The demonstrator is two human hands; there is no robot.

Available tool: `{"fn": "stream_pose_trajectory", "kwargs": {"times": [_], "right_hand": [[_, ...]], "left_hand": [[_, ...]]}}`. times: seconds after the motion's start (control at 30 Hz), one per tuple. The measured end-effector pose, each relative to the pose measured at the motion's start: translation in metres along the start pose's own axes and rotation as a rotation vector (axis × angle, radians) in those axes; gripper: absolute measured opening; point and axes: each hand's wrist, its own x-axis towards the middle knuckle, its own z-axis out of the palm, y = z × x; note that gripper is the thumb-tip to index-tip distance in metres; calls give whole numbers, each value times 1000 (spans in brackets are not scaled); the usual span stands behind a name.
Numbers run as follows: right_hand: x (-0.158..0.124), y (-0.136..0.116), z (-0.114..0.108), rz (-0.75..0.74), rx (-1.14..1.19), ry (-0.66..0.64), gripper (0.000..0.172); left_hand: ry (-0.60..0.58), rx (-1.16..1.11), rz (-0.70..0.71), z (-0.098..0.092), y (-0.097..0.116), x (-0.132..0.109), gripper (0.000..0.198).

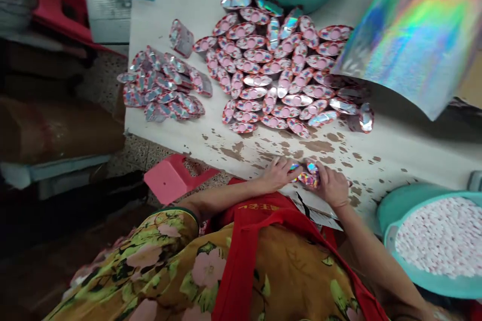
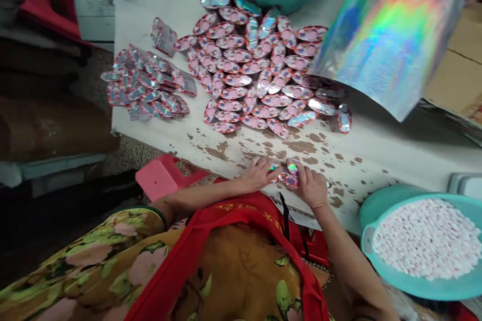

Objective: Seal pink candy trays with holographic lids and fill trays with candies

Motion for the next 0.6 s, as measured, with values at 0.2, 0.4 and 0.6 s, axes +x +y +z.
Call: {"fn": "stream_pose_trajectory", "kwargs": {"times": [0.2, 0.4, 0.6], "right_hand": [[71, -145, -19, -250, 39, -123, 72], [179, -301, -39, -401, 74, -162, 80], [271, -396, -56, -529, 153, -37, 72]], "left_hand": [[-117, -44, -406, 2, -77, -125, 54], [-79, -36, -760, -7, -193, -217, 57], [144, -68, -895, -9, -316, -271, 65]]}}
